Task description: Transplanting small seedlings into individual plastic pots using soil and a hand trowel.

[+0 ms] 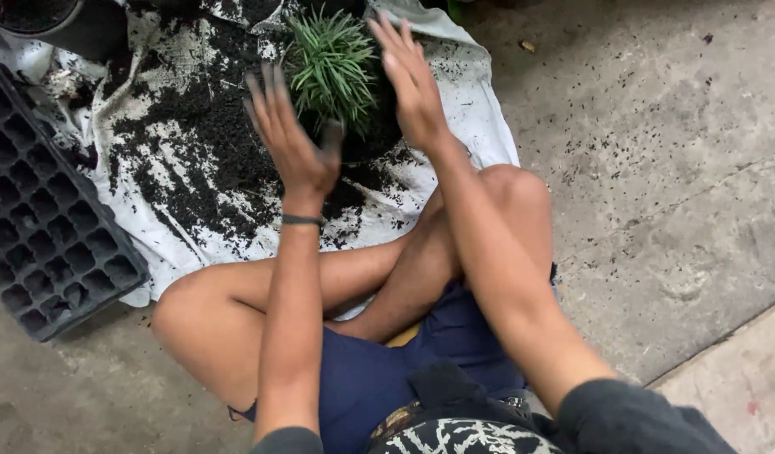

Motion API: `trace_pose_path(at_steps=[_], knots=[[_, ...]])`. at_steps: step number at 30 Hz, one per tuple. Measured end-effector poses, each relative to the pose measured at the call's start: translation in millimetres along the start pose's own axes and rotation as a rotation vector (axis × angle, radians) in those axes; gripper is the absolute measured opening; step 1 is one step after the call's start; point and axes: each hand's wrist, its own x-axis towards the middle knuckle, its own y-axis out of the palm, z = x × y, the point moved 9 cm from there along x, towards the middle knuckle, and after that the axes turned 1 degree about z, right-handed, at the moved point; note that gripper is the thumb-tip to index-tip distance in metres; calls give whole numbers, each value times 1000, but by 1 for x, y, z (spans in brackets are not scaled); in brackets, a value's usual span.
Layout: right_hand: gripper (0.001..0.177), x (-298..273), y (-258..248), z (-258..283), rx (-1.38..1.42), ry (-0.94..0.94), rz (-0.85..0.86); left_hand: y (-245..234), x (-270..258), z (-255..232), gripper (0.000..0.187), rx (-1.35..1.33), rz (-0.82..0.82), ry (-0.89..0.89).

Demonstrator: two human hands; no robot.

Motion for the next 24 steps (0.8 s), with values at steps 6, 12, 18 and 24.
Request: trace_pose_path(at_steps=[6, 12, 18, 24], knots=[[54, 50, 31, -19, -163, 22, 309, 11, -30, -44, 154, 228, 26, -48], [45, 26, 10, -3, -232, -50, 68, 6, 2, -48, 146, 333, 67, -44], [31, -9, 5, -1, -190, -26, -114, 9, 21, -9, 140, 406, 677, -167], [48, -7, 15, -11, -292, -7, -65, -5, 43, -12, 89, 70, 420, 170]])
